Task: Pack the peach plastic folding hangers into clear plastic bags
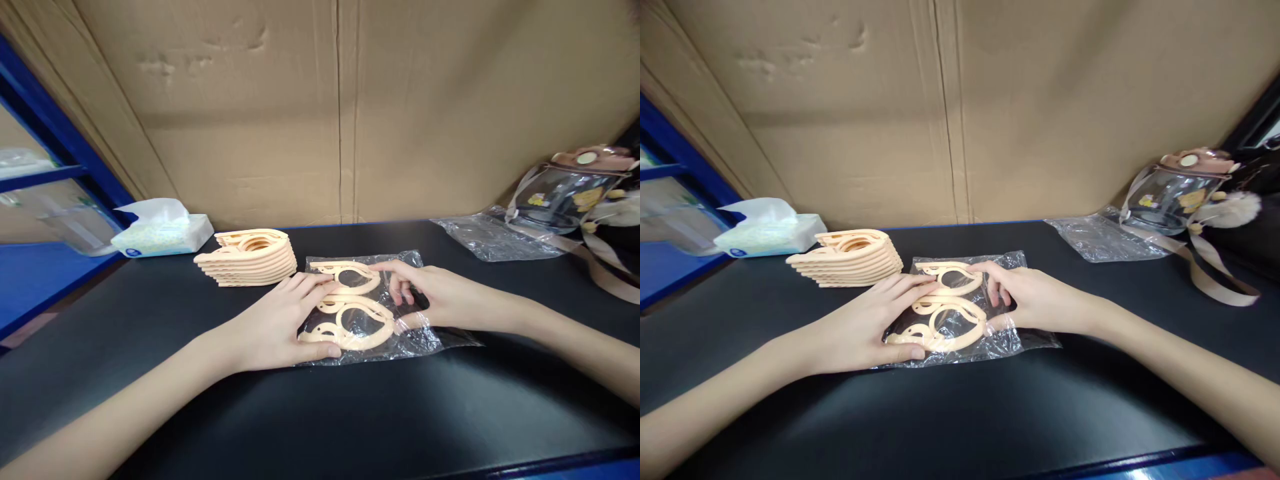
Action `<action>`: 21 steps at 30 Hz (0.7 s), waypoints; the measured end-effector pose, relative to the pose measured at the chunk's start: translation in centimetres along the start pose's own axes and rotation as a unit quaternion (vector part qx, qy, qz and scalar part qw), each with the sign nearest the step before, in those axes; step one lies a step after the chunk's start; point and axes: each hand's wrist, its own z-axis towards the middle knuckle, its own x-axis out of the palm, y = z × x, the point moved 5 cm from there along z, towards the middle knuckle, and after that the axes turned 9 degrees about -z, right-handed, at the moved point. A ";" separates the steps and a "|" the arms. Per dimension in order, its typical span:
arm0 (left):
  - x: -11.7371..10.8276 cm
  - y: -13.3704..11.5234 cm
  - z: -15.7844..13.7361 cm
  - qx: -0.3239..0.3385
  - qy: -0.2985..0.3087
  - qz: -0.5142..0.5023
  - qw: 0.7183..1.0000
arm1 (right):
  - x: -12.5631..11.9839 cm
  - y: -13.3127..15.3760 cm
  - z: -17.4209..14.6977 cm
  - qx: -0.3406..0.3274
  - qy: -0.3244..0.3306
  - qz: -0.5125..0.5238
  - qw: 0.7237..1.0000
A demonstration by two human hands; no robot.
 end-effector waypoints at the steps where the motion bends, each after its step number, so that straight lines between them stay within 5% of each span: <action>1: 0.0 0.0 0.0 0.000 -0.001 -0.002 1.000 | 0.0 -0.1 0.0 0.002 -0.003 -0.006 1.000; 21: -0.4 0.0 -0.1 0.023 -0.004 0.008 1.000 | -1.1 -1.8 -0.2 0.065 -0.049 -0.048 0.996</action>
